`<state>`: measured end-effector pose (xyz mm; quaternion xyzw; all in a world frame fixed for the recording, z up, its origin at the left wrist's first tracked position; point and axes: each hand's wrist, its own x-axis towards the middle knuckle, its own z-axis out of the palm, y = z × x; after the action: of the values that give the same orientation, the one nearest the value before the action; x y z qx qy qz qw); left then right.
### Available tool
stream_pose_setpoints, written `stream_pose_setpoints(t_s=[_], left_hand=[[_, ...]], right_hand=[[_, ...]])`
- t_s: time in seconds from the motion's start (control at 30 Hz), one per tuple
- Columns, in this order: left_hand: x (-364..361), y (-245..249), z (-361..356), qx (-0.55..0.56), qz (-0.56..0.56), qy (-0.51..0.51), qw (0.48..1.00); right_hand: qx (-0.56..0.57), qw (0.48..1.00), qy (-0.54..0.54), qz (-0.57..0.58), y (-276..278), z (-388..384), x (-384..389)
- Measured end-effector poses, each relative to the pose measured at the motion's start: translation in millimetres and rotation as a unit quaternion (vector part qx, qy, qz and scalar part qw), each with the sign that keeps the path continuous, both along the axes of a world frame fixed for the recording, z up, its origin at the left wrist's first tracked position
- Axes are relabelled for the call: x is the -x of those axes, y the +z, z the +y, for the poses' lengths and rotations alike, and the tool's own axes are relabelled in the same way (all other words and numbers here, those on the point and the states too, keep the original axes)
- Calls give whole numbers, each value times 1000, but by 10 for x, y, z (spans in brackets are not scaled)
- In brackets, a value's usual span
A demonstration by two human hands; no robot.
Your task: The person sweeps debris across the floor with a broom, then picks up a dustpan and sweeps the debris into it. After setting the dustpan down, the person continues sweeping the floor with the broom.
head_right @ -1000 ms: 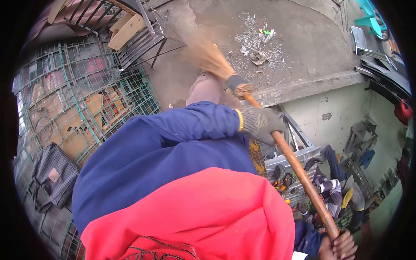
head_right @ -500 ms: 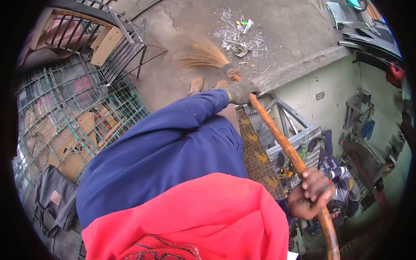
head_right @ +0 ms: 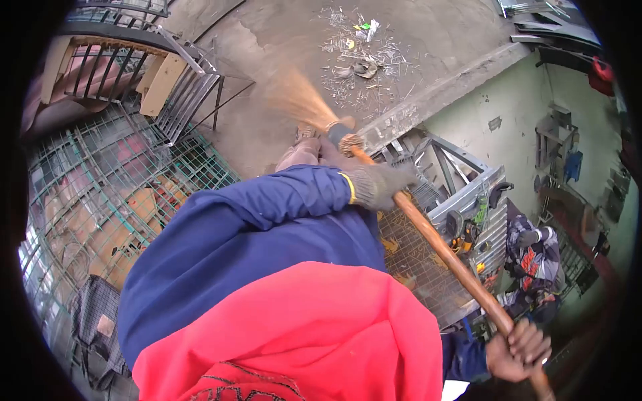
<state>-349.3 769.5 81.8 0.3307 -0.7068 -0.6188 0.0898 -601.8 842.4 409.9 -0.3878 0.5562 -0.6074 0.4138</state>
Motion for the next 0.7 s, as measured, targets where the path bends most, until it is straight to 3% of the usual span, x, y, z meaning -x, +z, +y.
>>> stream_pose_setpoints(t_s=[0.07,0.13,0.23,0.37,0.47,0.6,0.63,0.7], left_hand=[[-137,-189,34,-32,-28,-15,999],[-5,-920,164,17,-127,-74,989],[425,-1060,53,53,-55,-13,997],[810,-787,-254,73,-63,-67,993],[762,-317,-348,108,-74,-97,987],[489,271,-333,149,-37,-165,974],[399,349,-366,148,-26,-185,971],[145,446,-422,139,-57,-172,974]], right_hand=[[11,992,80,-98,-469,-258,-472],[26,991,109,-72,-812,-241,-834],[60,994,90,-31,-721,-140,-940],[113,993,23,23,-449,56,-785],[146,989,-3,16,-187,184,-520],[155,988,4,26,236,355,-131],[156,986,56,1,283,344,-57],[172,983,56,-39,208,220,-12]])
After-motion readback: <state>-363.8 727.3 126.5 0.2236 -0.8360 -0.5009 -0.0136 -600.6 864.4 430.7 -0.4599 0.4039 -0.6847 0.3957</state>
